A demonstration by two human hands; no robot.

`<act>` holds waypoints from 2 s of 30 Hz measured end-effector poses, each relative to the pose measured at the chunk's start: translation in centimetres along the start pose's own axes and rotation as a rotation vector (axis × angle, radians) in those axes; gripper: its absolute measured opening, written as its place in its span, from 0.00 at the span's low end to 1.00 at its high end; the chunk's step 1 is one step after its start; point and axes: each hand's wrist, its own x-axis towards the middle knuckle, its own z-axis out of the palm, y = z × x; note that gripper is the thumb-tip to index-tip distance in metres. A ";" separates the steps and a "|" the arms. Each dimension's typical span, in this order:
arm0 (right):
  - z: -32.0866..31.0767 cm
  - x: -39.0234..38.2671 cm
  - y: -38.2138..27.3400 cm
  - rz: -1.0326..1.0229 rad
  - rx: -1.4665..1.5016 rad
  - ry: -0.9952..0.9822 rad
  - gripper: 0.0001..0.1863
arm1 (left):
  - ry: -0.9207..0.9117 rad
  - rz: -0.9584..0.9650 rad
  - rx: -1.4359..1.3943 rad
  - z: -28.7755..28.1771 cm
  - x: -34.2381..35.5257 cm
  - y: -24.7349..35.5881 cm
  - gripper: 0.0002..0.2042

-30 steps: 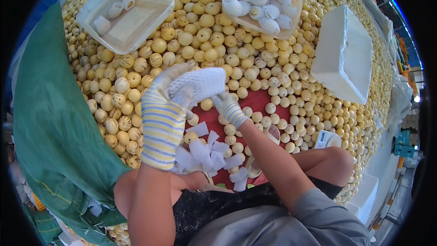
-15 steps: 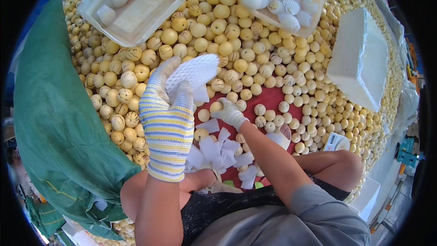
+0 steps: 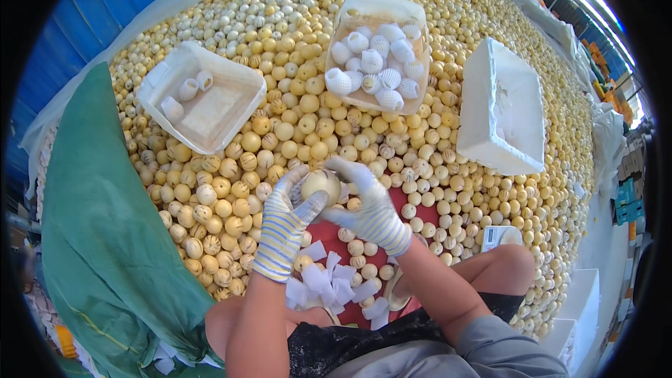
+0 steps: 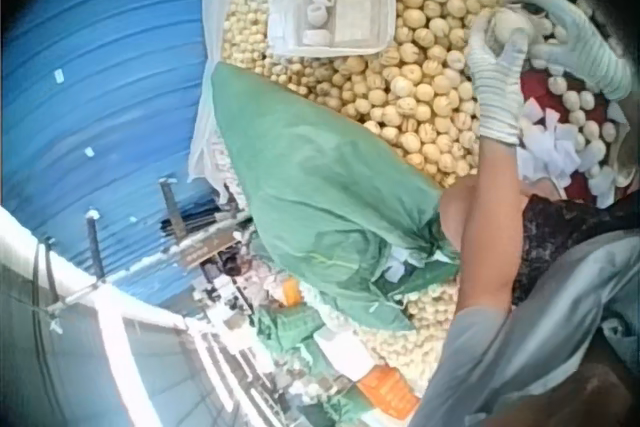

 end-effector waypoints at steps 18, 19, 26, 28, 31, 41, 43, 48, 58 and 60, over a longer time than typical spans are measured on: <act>-3.1 -4.5 3.5 0.511 0.706 0.180 0.28 | -0.075 0.179 0.196 2.5 -0.7 -1.7 0.41; -3.2 -4.8 3.8 0.472 0.469 0.188 0.27 | -0.033 0.173 0.249 2.7 -0.5 -2.3 0.41; -2.1 -2.0 -0.8 0.091 0.190 -0.038 0.33 | 0.254 0.159 0.474 1.4 1.3 -2.6 0.26; -2.3 -1.9 -0.3 0.057 0.044 -0.111 0.41 | 0.227 0.001 0.588 1.3 1.2 -2.3 0.27; -0.2 -3.3 2.3 0.108 0.033 -0.342 0.43 | 0.078 -0.124 0.966 1.6 0.4 -3.2 0.30; -5.9 6.9 14.0 0.790 1.207 0.279 0.27 | 0.230 0.029 0.631 0.4 -0.2 -2.7 0.25; -9.7 8.0 15.4 0.648 0.904 0.332 0.27 | 0.190 0.134 0.755 0.9 0.4 -3.7 0.25; -10.4 -1.8 18.2 0.778 -0.742 -0.463 0.29 | 0.144 0.091 0.744 1.0 0.4 -3.2 0.24; -4.1 -21.6 19.3 0.981 -1.118 -1.040 0.25 | 0.058 0.021 0.820 1.0 -0.2 -3.4 0.22; -5.9 -18.6 19.1 0.937 -0.986 -0.972 0.21 | 0.038 0.056 0.788 1.3 0.2 -3.8 0.21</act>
